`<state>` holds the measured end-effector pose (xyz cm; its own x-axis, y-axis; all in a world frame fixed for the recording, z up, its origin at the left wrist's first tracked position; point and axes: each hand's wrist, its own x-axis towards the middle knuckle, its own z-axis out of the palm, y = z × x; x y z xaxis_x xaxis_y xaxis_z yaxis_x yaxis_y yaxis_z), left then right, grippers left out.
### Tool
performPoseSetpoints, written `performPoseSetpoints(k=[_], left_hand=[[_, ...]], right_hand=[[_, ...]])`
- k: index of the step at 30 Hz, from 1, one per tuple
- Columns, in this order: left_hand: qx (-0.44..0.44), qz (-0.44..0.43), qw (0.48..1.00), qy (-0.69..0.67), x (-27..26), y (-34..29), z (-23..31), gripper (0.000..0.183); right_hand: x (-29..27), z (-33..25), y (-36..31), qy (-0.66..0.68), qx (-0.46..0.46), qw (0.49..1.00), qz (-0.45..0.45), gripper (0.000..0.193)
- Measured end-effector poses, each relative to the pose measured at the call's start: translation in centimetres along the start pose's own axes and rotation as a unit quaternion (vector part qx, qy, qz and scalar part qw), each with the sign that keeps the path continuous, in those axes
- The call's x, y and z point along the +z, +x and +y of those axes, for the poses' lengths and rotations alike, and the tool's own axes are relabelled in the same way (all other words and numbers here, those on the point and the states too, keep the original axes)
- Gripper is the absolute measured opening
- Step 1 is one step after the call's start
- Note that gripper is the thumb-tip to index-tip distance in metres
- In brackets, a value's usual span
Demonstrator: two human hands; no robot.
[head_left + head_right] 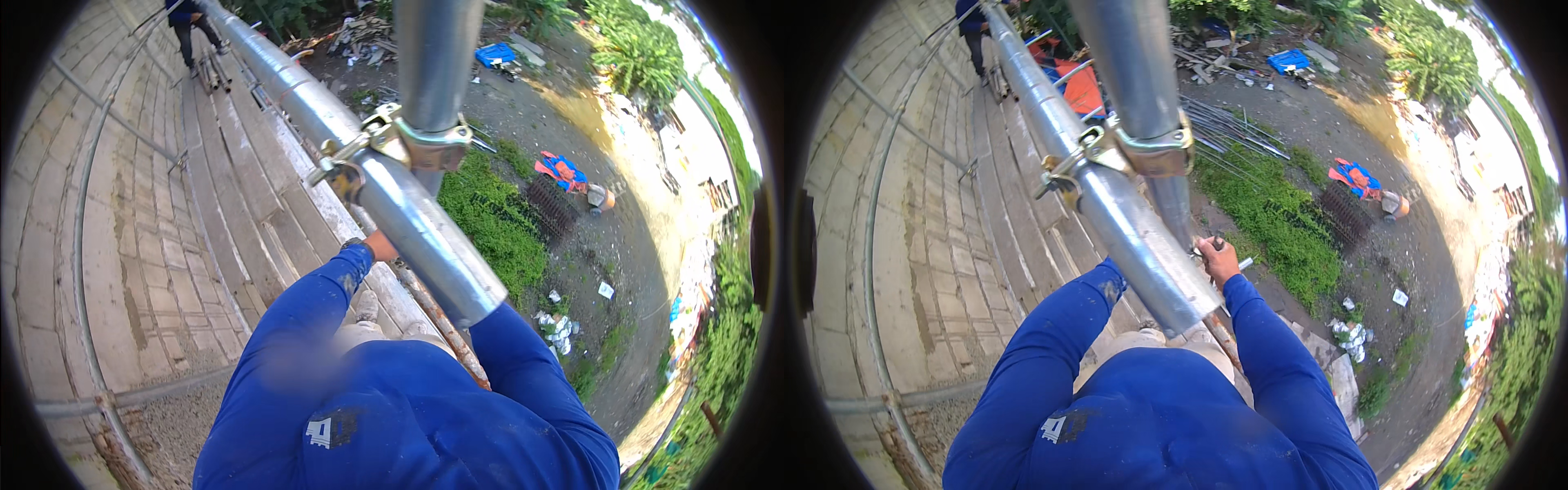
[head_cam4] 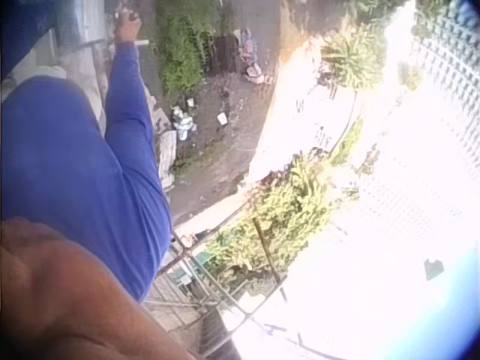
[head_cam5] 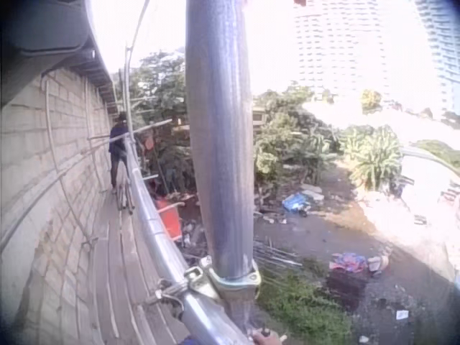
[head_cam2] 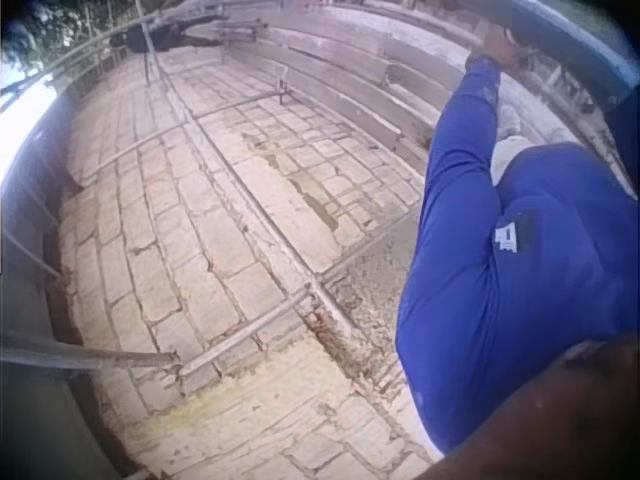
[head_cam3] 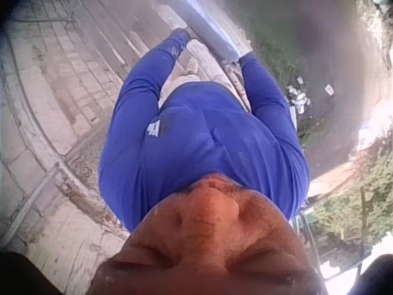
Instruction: The person is assembling a metal scaffolding structure on an elevated platform. They repeatedly position metal poles into clamps and tighten the fasteners using a spanner to secure the framework.
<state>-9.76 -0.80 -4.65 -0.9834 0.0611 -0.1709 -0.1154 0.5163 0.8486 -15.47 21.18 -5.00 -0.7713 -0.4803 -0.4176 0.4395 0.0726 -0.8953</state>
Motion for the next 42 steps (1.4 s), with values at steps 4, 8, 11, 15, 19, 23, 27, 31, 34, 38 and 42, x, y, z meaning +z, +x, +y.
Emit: performPoseSetpoints(k=[4,8,11,15,19,23,27,31,34,38,42], left_hand=[[0.024,-0.085,0.996,-0.030,-0.5,0.6,4.5,0.040],[-0.029,-0.097,0.991,-0.086,-1.4,-0.2,4.8,0.045],[-0.069,-0.090,0.985,-0.128,-1.2,-0.5,6.4,0.052],[-0.097,-0.124,0.976,-0.152,-1.3,-0.2,6.4,0.061],[-0.074,-0.143,0.976,-0.145,-1.6,-0.1,4.7,0.047],[-0.022,-0.138,0.990,-0.014,-1.1,1.6,1.4,0.037],[0.013,-0.172,0.980,0.095,-0.4,2.6,-0.6,0.042],[0.045,-0.220,0.955,0.195,0.4,2.4,-1.6,0.049],[-0.063,-0.153,0.985,0.050,1.6,3.1,-4.1,0.065],[0.014,-0.080,0.991,-0.104,1.6,1.5,0.6,0.081],[-0.034,-0.124,0.990,-0.055,-1.5,0.0,5.5,0.085]], right_hand=[[-2.4,-0.9,-2.9,0.212,0.017,0.976,-0.042,0.012],[-1.7,-0.6,-2.4,0.193,0.019,0.980,-0.038,0.014],[-1.9,-0.5,-1.4,0.126,0.023,0.992,0.004,0.029],[-1.1,-1.4,-2.0,0.066,0.029,0.996,0.062,0.036],[-0.1,-1.3,-2.8,0.157,0.019,0.986,0.049,0.031],[0.0,-0.5,-2.2,0.087,-0.014,0.989,0.121,0.031],[0.5,-1.6,-3.5,0.068,-0.015,0.991,0.116,0.031],[-0.6,0.6,-2.7,0.128,0.040,0.987,0.087,0.029],[0.0,0.9,-2.2,0.148,0.064,0.985,0.065,0.028],[-1.7,2.7,-1.6,0.206,0.089,0.973,0.060,0.026],[-0.9,1.7,-2.2,0.145,0.106,0.975,0.130,0.026]])
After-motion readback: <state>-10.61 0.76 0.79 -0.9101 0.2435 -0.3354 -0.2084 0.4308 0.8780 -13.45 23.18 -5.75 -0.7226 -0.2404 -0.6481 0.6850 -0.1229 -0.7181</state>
